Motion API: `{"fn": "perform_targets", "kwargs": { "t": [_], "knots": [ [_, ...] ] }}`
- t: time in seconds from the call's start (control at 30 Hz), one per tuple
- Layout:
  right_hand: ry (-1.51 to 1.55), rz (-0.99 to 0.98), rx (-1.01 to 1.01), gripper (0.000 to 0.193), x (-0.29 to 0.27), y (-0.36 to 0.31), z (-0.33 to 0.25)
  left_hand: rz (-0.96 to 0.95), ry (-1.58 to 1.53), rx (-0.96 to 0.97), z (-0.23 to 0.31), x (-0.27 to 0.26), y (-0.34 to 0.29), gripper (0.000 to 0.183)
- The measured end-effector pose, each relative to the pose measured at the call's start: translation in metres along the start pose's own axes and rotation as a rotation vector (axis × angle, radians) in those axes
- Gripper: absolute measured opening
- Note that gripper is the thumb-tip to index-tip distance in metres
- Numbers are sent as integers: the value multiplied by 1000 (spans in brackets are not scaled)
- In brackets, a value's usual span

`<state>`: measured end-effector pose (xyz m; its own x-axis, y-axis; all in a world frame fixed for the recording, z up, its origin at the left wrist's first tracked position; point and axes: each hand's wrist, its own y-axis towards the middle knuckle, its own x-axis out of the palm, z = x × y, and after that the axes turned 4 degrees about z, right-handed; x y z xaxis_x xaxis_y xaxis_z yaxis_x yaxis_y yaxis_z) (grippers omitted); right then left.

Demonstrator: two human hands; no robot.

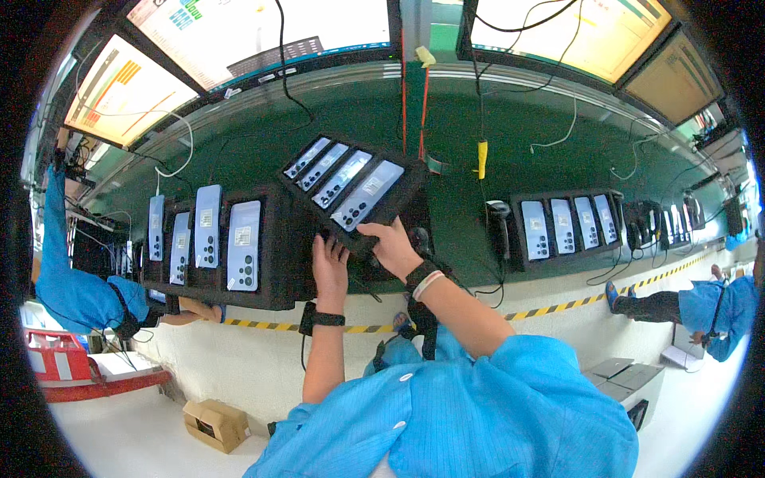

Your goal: Scanning barcodes and checking functionalities of multiple mobile phones on an electronics production line.

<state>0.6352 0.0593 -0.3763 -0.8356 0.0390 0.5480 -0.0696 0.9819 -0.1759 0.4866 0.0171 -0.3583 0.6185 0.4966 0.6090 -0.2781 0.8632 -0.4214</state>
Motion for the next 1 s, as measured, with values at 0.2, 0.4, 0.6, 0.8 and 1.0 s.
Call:
{"fn": "perform_targets", "kwargs": {
  "t": [0.2,0.4,0.6,0.8,1.0],
  "knots": [
    [139,41,107,44,40,-17,-49,-166,-56,-89,8,24,31,35],
    [-65,367,20,66,-26,49,-105,-22,-26,-164,15,30,38,17],
    [341,70,203,37,-36,31,-95,-9,34,-135,8,33,28,11],
    [298,202,230,22,7,-28,-84,-123,-17,-193,-4,36,4,33],
    [259,140,146,29,-6,-102,-130,-177,-162,-206,2,45,-6,30]
  ]
}}
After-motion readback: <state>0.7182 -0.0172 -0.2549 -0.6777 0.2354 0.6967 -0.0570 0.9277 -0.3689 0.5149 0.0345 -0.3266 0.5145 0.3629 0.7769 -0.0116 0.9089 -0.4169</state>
